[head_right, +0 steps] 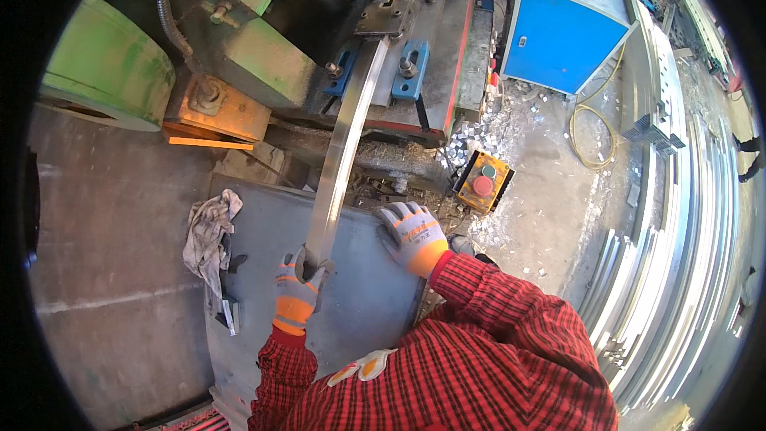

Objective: The person repeatedly places long metal profiles into a cutting machine, operates the control to cut, removes the cut piece, and stacks it with other cut pieces on a nearby table. The cycle of loading, cutting, and stacking continues throughout the clip.

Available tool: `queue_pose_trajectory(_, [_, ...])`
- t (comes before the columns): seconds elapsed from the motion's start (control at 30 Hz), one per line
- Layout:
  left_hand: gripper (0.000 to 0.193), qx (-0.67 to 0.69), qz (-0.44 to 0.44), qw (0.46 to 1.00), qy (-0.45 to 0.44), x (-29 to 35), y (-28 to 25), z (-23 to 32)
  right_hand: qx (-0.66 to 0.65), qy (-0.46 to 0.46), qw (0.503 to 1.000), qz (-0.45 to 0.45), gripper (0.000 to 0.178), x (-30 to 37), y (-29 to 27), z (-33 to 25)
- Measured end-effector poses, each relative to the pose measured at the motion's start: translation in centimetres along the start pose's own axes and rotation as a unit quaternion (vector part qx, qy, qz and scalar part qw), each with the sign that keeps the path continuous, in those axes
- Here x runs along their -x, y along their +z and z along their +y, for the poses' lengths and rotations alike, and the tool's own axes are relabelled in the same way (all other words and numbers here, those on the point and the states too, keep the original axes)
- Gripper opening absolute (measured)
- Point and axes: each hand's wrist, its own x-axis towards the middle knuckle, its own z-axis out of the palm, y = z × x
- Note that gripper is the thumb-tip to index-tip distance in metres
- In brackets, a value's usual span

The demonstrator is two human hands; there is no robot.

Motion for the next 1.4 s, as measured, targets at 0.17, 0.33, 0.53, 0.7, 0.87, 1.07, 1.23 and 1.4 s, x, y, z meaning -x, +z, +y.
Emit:
queue_pose_trajectory(0.17, [0.064,-0.017,-0.022,1.000,0.001,-0.1,0.5,-0.3,-0.031,0.039,0.999,0.016,0.044,-0.4,-0.1,-0.4])
queue_pose_trajectory(0.33, [0.063,0.043,-0.019,0.999,0.005,0.2,-0.1,-1.2,-0.127,-0.102,0.968,0.191,0.048,-7.2,-2.6,-1.8])
queue_pose_trajectory(0.53, [0.061,-0.036,0.003,0.999,0.012,-1.0,-0.2,-0.2,0.019,-0.157,0.966,0.205,0.038,-16.8,0.3,-1.1])
queue_pose_trajectory(0.7, [0.063,-0.012,-0.043,0.999,-0.025,-1.8,0.2,-1.0,0.029,-0.149,0.970,0.191,0.034,-18.3,2.1,-0.2])
queue_pose_trajectory(0.87, [0.064,-0.019,0.056,0.996,0.071,-5.6,1.9,1.4,0.040,-0.133,0.966,0.218,0.028,-22.4,-0.7,3.4])
queue_pose_trajectory(1.07, [0.061,0.014,-0.026,1.000,-0.003,-8.2,2.2,2.7,-0.076,-0.119,0.961,0.238,0.046,-15.9,-1.9,3.8])
queue_pose_trajectory(1.23, [0.054,0.032,0.071,0.995,0.065,-7.8,2.0,2.3,-0.055,0.011,0.998,0.040,0.043,-0.6,-0.7,2.4])
queue_pose_trajectory(1.4, [0.052,0.075,0.068,0.991,0.092,-8.2,3.0,1.4,-0.098,0.050,0.993,0.043,0.031,0.3,-0.5,1.9])
